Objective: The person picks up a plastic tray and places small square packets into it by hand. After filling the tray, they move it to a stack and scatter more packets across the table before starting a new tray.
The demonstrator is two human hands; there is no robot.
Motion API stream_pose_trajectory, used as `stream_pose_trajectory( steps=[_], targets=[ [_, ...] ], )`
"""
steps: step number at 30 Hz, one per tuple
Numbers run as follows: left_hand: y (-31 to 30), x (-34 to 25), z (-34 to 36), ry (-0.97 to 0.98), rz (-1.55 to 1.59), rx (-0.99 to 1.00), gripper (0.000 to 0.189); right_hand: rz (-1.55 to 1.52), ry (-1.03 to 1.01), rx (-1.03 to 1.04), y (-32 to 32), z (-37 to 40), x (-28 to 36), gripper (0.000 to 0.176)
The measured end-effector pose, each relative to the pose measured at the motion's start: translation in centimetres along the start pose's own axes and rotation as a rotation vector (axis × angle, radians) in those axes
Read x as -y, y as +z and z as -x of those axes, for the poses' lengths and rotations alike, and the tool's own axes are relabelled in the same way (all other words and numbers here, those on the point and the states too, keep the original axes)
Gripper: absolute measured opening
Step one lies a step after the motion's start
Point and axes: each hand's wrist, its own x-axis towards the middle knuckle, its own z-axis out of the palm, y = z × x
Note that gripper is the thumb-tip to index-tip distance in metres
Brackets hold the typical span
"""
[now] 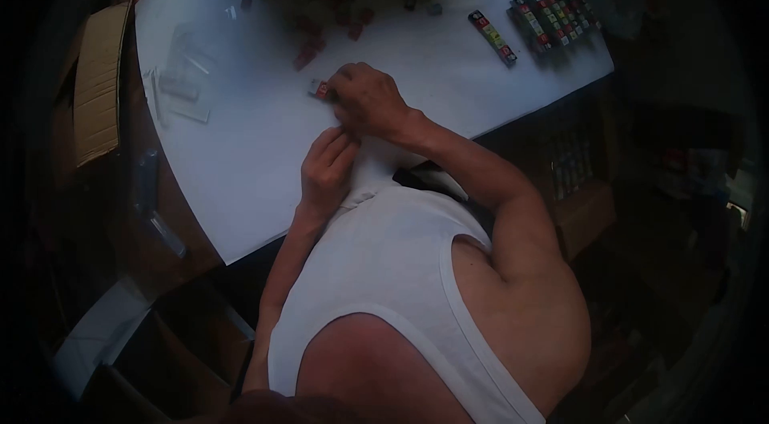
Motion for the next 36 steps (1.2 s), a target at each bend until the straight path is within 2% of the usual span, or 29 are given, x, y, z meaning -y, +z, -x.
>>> stream_pose_trajectory(
  steps=[2, 4, 6, 8, 9, 11, 16, 17, 18, 20, 22, 24, 26, 28, 32, 36],
  targets=[
    [0.0, 0.2, -0.1, 0.010, -0.022, -0.004, 0.023, -0.072, -0.026, 0.000, -1.3, 0.3, -1.5, 0.027],
    [0.1, 0.3, 0.2, -0.022, 0.006, 0.003, 0.022, -0.021, -0.020, -0.169, -4.1, 1.7, -3.7, 0.023],
    [0.4, 0.4, 0.3, -0.027, 0.017, 0.000, 0.022, 0.042, 0.120, -0.248, -7.5, 2.3, -6.8, 0.020],
    [0.3, 0.4, 0.4, -0.035, 0.022, -0.003, 0.022, 0.203, 0.214, -0.296, -11.0, 2.9, -10.0, 0.021],
    [0.3, 0.4, 0.2, -0.029, 0.015, -0.010, 0.021, 0.206, 0.210, -0.300, -12.1, 3.0, -11.9, 0.021],
    [0.3, 0.3, 0.0, -0.024, 0.004, -0.021, 0.020, 0.417, 0.227, -0.357, -13.2, 3.7, -15.3, 0.024],
    [0.0, 0.1, 0.2, -0.074, 0.032, -0.019, 0.022, 0.467, 0.224, -0.267, -13.1, 4.7, -18.9, 0.027],
    [-0.1, 0.1, 0.1, -0.089, 0.051, -0.024, 0.022, 0.468, 0.307, -0.206, -13.1, 4.7, -19.0, 0.032],
    [-0.3, 0.1, 0.2, -0.099, 0.076, -0.027, 0.022, 0.480, 0.304, -0.190, -13.1, 4.9, -19.7, 0.032],
    [0.1, 0.3, 0.6, -0.167, 0.048, -0.066, 0.023, 0.496, 0.335, -0.191, -13.0, 4.8, -19.4, 0.033],
    [-0.5, 1.6, 0.2, -0.194, 0.052, -0.107, 0.024, 0.539, 0.230, -0.211, -13.0, 5.0, -20.0, 0.032],
    [-2.3, 3.7, -1.2, -0.322, -0.147, -0.197, 0.030, 0.594, 0.135, -0.239, -13.0, 4.9, -19.6, 0.031],
    [-4.6, 7.7, -2.8, -0.337, -0.440, -0.232, 0.028, 0.607, 0.125, -0.277, -12.8, 4.6, -17.9, 0.031],
    [-6.0, 12.8, -4.0, -0.389, -0.597, -0.219, 0.035, 0.526, 0.092, -0.292, -12.1, 4.2, -16.3, 0.030],
    [-7.9, 17.9, -7.3, -0.441, -0.743, -0.125, 0.047, 0.425, 0.002, -0.293, -10.6, 3.4, -13.7, 0.033],
    [-6.5, 17.2, -6.6, -0.447, -0.682, -0.039, 0.047, 0.457, 0.018, -0.277, -9.3, 3.4, -11.4, 0.032]
  ],
)
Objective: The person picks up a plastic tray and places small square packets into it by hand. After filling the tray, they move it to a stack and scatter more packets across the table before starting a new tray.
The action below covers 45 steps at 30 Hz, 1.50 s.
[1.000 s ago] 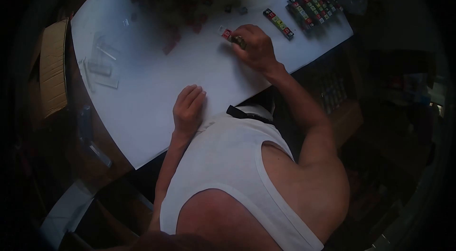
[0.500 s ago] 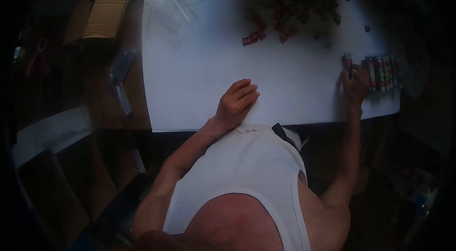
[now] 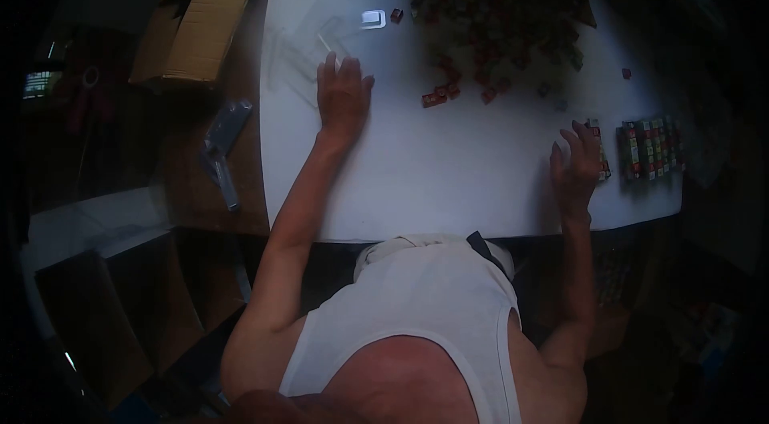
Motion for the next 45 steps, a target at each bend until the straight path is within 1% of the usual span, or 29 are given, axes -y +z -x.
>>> stream_pose_trajectory(
  steps=[4, 5, 6, 7, 8, 9, 10, 11, 12, 14, 17, 19, 20, 22, 23, 25, 26, 28, 29, 31, 32, 34, 35, 36, 37, 41, 43, 44, 45],
  targets=[
    [-2.0, -4.4, 7.1, 0.076, 0.114, 0.043, 0.046, -0.200, -0.005, 0.043, 0.2, 0.0, 3.0, 0.031],
    [-2.5, -5.2, 8.6, 0.076, 0.159, 0.030, 0.046, -0.187, 0.018, 0.053, 0.5, -0.3, 3.9, 0.031],
    [-3.4, -6.3, 10.2, 0.086, 0.172, 0.043, 0.046, -0.244, -0.044, 0.034, 0.8, -0.7, 4.7, 0.032],
    [-4.3, -7.6, 11.6, 0.090, 0.213, 0.064, 0.042, -0.300, -0.112, 0.012, 1.1, -1.2, 5.3, 0.033],
    [-4.9, -8.8, 12.7, 0.092, 0.251, 0.080, 0.039, -0.289, -0.108, 0.016, 1.5, -1.7, 5.9, 0.033],
    [-5.3, -9.8, 13.9, 0.094, 0.260, 0.082, 0.039, -0.355, -0.095, 0.048, 2.1, -2.0, 6.5, 0.031],
    [-5.5, -10.5, 15.0, 0.105, 0.369, 0.103, 0.034, -0.424, -0.084, 0.078, 2.9, -2.4, 7.1, 0.029],
    [-5.5, -11.0, 15.5, 0.119, 0.478, 0.117, 0.030, -0.417, -0.086, 0.073, 3.9, -3.1, 7.6, 0.029],
    [-5.5, -11.4, 15.9, 0.124, 0.483, 0.113, 0.030, -0.440, -0.104, 0.054, 5.0, -3.7, 8.0, 0.029],
    [-5.5, -11.9, 16.0, 0.280, 0.680, 0.160, 0.022, -0.452, -0.117, 0.033, 6.1, -5.0, 8.4, 0.028],
    [-5.6, -11.8, 14.9, 0.338, 0.754, 0.196, 0.022, -0.401, -0.105, 0.012, 7.3, -7.3, 7.7, 0.027],
    [-5.4, -12.0, 14.4, 0.349, 0.761, 0.197, 0.022, -0.400, -0.043, 0.058, 7.7, -8.9, 6.9, 0.023],
    [-5.4, -12.1, 14.2, 0.353, 0.766, 0.210, 0.021, -0.396, -0.044, 0.053, 7.7, -9.5, 6.7, 0.023],
    [-5.4, -12.5, 13.9, 0.357, 0.759, 0.189, 0.021, -0.643, 0.059, 0.310, 7.6, -10.7, 6.6, 0.029],
    [-5.4, -12.6, 13.7, 0.358, 0.751, 0.169, 0.022, -0.643, 0.056, 0.306, 7.9, -11.0, 6.8, 0.029],
    [-5.3, -12.7, 13.7, 0.357, 0.753, 0.163, 0.022, -0.531, -0.059, 0.294, 8.6, -11.7, 7.3, 0.025],
    [-5.3, -12.7, 13.7, 0.354, 0.757, 0.162, 0.022, -0.531, -0.063, 0.291, 8.6, -12.4, 7.4, 0.025],
    [-5.3, -12.6, 13.7, 0.348, 0.757, 0.170, 0.022, -0.488, -0.064, 0.501, 8.4, -13.3, 7.2, 0.029],
    [-5.4, -12.7, 13.7, 0.342, 0.759, 0.178, 0.022, -0.485, -0.065, 0.500, 9.1, -13.2, 6.8, 0.029],
    [-5.1, -12.5, 14.0, 0.348, 0.752, 0.184, 0.022, -0.337, -0.232, 0.327, 10.6, -12.6, 6.1, 0.030],
    [-5.0, -12.5, 14.0, 0.354, 0.742, 0.190, 0.021, -0.333, -0.237, 0.324, 9.1, -13.0, 6.6, 0.030],
    [-4.9, -12.5, 14.0, 0.350, 0.741, 0.184, 0.021, -0.698, 0.082, 0.664, 6.0, -13.1, 7.4, 0.029],
    [-5.0, -12.5, 14.0, 0.349, 0.741, 0.188, 0.021, -0.699, 0.081, 0.664, 6.7, -13.0, 6.9, 0.029],
    [-5.0, -12.6, 14.1, 0.350, 0.741, 0.189, 0.021, -0.668, 0.065, 0.533, 7.8, -12.7, 5.8, 0.029],
    [-5.1, -12.7, 13.9, 0.348, 0.742, 0.181, 0.022, -0.635, 0.051, 0.400, 7.5, -13.0, 6.0, 0.029],
    [-5.2, -12.7, 13.8, 0.347, 0.752, 0.178, 0.022, -0.645, 0.121, 0.437, 6.9, -14.0, 6.9, 0.030],
    [-5.3, -12.7, 13.8, 0.344, 0.747, 0.174, 0.022, -0.521, 0.060, 0.449, 8.6, -14.3, 6.2, 0.031],
    [-5.3, -12.8, 13.8, 0.342, 0.747, 0.171, 0.022, -0.523, 0.058, 0.451, 9.9, -14.3, 5.6, 0.031],
    [-5.2, -12.7, 13.9, 0.339, 0.747, 0.173, 0.022, -0.572, 0.037, 0.402, 11.1, -14.3, 5.0, 0.032]
  ],
)
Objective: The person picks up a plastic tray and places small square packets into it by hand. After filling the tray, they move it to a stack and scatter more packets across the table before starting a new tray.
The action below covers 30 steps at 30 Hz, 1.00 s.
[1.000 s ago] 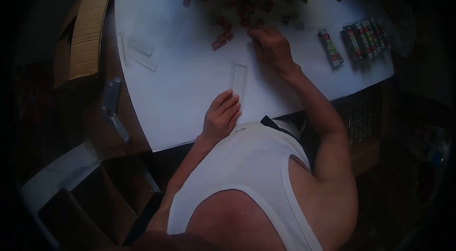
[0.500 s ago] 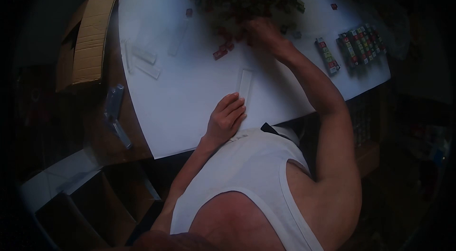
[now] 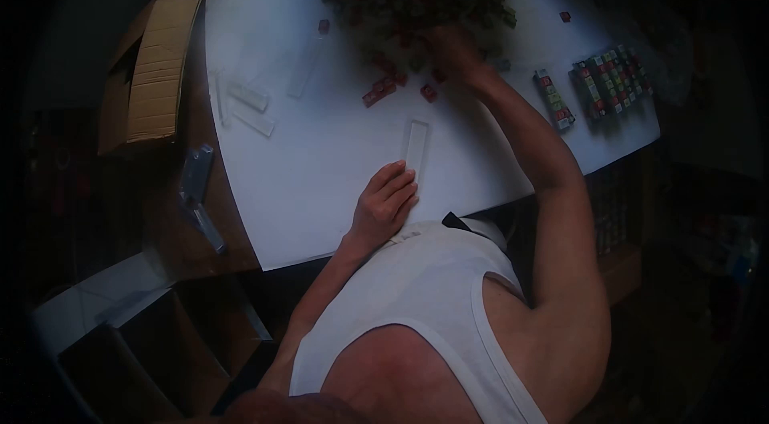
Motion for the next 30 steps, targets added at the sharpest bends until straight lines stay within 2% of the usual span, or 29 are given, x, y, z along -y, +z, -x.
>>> stream_pose_trajectory(
  steps=[2, 4, 6, 8, 10, 14, 16, 20, 22, 23, 25, 26, 28, 30],
  targets=[
    [0.1, 0.1, 0.1, -0.011, -0.032, 0.010, 0.021, -0.043, -0.042, -0.034, -0.2, 0.2, 0.2, 0.032],
    [0.2, 0.2, 0.3, -0.035, -0.055, -0.009, 0.021, -0.116, 0.054, -0.003, -1.4, 1.1, 1.2, 0.027],
    [0.4, 0.2, 0.3, -0.079, -0.070, -0.030, 0.021, -0.196, 0.130, 0.059, -3.2, 2.5, 4.7, 0.025],
    [0.4, 0.0, 0.2, -0.050, -0.118, -0.040, 0.023, -0.279, 0.226, 0.133, -2.4, 5.0, 5.7, 0.025],
    [0.5, -0.1, -0.1, -0.054, -0.116, -0.048, 0.022, 0.026, -0.192, 0.109, -0.2, 7.2, 4.9, 0.020],
    [0.7, 0.1, -0.2, -0.043, -0.119, -0.056, 0.022, 0.000, -0.219, 0.084, 2.7, 10.8, 6.9, 0.013],
    [0.6, 0.1, -0.1, -0.038, -0.139, -0.040, 0.022, 0.059, -0.332, -0.018, 3.3, 10.9, 6.7, 0.009],
    [0.8, 0.2, -0.1, -0.031, -0.158, -0.049, 0.022, 0.049, -0.293, -0.068, 2.5, 8.7, 5.6, 0.007],
    [0.9, 0.2, 0.1, -0.023, -0.159, -0.050, 0.022, -0.014, -0.160, -0.065, 1.5, 7.7, 4.4, 0.009],
    [0.9, 0.2, 0.1, -0.029, -0.160, -0.049, 0.022, -0.011, -0.167, -0.070, 0.9, 6.9, 3.4, 0.009],
    [0.9, 0.2, 0.0, -0.040, -0.135, -0.065, 0.021, 0.078, 0.026, -0.330, -0.3, 5.4, 1.0, 0.012],
    [0.9, 0.2, 0.0, -0.054, -0.107, -0.077, 0.020, 0.078, 0.026, -0.334, -0.9, 4.8, 0.1, 0.012],
    [0.9, 0.3, 0.1, -0.041, -0.114, -0.074, 0.020, 0.392, 0.076, -0.318, -1.8, 3.7, -1.5, 0.013],
    [1.0, 0.4, 0.2, -0.039, -0.119, -0.071, 0.019, 0.348, 0.013, -0.333, -2.0, 3.3, -2.8, 0.013]
  ],
)
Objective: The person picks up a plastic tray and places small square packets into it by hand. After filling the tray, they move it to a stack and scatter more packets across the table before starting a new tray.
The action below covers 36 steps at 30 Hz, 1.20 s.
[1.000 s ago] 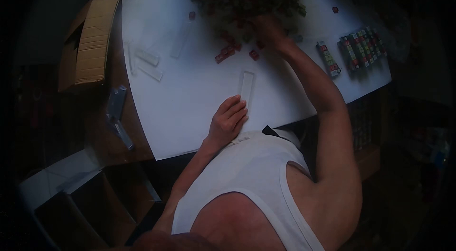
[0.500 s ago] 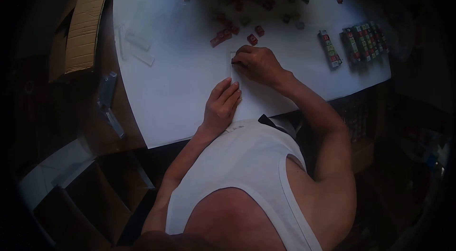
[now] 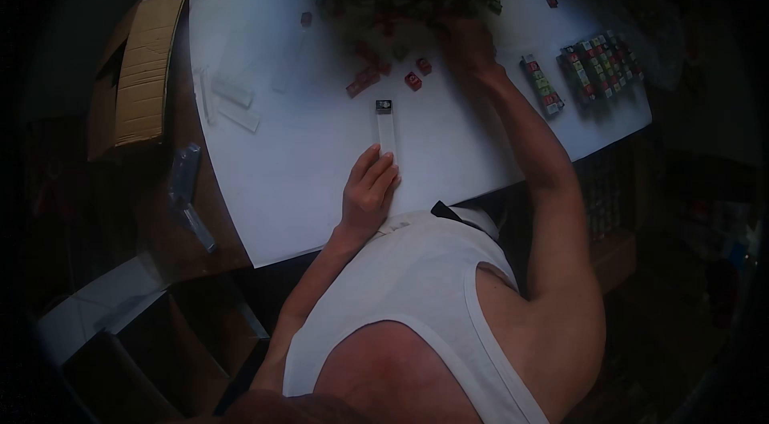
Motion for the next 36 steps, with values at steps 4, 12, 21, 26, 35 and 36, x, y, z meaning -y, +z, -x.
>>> stream_pose_trajectory(
  steps=[4, 12, 21, 26, 35, 36],
  targets=[
    [-0.2, -0.2, -0.2, -0.030, -0.023, -0.012, 0.019, -0.087, -0.012, 0.051, -0.8, 1.6, 0.9, 0.016],
    [-0.2, -0.3, -0.1, -0.001, -0.045, -0.014, 0.020, -0.009, 0.023, -0.018, -0.5, 1.5, 1.2, 0.019],
    [-0.4, -0.2, 0.1, -0.028, -0.055, -0.027, 0.019, -0.269, -0.094, 0.123, -1.4, 3.9, 4.1, 0.019],
    [-0.3, -0.1, 0.1, 0.008, -0.067, -0.045, 0.017, -0.465, -0.305, 0.204, -1.9, 10.4, 9.7, 0.016],
    [-0.7, -0.8, 0.1, -0.008, -0.059, -0.090, 0.022, -0.508, -0.106, 0.142, -2.3, 9.5, 9.9, 0.015],
    [-0.9, -1.1, -0.4, -0.002, -0.058, -0.087, 0.022, -0.353, -0.030, 0.042, -2.2, 8.7, 9.4, 0.016]
  ],
)
